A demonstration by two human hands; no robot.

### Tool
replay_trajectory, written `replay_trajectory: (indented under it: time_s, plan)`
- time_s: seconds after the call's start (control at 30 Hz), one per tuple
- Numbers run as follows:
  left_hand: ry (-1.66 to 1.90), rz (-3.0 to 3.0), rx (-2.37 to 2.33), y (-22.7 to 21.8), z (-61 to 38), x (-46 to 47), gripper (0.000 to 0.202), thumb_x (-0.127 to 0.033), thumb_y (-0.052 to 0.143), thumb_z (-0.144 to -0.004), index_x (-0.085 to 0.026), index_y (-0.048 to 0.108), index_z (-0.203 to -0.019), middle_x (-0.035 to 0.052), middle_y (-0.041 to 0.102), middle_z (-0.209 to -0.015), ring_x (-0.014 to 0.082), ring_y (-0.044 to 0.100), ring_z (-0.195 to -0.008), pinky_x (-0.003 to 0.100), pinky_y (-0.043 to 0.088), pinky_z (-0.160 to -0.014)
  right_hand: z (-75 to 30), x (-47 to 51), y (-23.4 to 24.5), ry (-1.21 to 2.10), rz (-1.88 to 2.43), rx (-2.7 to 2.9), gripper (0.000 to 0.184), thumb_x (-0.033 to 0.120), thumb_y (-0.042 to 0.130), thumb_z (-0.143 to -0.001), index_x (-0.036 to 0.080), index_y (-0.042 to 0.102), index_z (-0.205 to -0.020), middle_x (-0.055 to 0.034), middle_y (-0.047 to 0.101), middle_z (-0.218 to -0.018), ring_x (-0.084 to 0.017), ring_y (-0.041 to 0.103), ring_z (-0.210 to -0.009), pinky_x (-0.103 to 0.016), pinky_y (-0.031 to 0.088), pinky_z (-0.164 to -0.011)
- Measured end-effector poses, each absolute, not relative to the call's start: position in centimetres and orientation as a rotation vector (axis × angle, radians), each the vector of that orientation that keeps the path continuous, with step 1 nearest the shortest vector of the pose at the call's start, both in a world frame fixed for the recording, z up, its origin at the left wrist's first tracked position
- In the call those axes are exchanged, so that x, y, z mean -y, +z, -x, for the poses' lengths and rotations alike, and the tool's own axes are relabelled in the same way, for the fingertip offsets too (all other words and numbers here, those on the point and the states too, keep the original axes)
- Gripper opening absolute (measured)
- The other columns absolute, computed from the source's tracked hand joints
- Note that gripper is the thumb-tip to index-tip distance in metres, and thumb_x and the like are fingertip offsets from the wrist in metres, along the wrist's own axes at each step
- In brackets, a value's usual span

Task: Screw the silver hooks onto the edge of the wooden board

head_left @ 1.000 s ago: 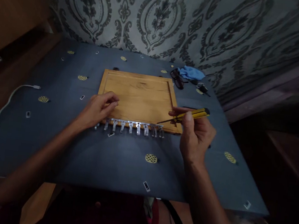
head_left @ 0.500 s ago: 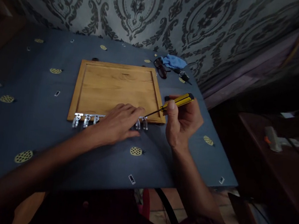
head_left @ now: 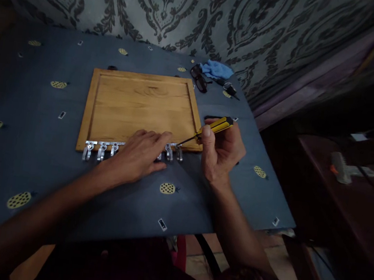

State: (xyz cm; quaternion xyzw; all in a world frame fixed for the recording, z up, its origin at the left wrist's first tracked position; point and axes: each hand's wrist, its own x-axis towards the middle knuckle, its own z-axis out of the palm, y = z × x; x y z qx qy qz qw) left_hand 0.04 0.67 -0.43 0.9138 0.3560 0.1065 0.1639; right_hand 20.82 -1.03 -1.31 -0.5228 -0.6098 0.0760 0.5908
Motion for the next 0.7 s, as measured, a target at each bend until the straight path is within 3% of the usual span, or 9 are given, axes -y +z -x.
replay_trajectory:
  time_s: [0.37,0.7]
  plan:
    - [0.340,-2.631,-1.013,-0.97,0.07,-0.78,0.052,-0.029,0.075,-0.096,-0.019,0.049,-0.140,0.0129,0.076,-0.123,0.0323,0.071,-0.117,0.047,0.053,-0.099,-21.01,0.88,-1.67,0.181,1.249,1.433,0.033,0.060,0.061,-0.100,0.028,0.071,-0.100,-0.0014,0.064,-0.079,-0.019,0.064,-0.067,-0.038,0.057,-0.066]
    - [0.263,-2.651,-1.051,-0.38,-0.34,-0.59,0.049,-0.028,0.075,-0.095,-0.017,0.051,-0.137,0.0137,0.076,-0.123,0.0333,0.071,-0.118,0.048,0.052,-0.101,-21.17,1.31,-1.61,0.139,1.211,1.492,0.025,0.050,0.065,-0.099,0.027,0.071,-0.098,-0.0010,0.064,-0.079,-0.017,0.061,-0.066,-0.035,0.055,-0.063]
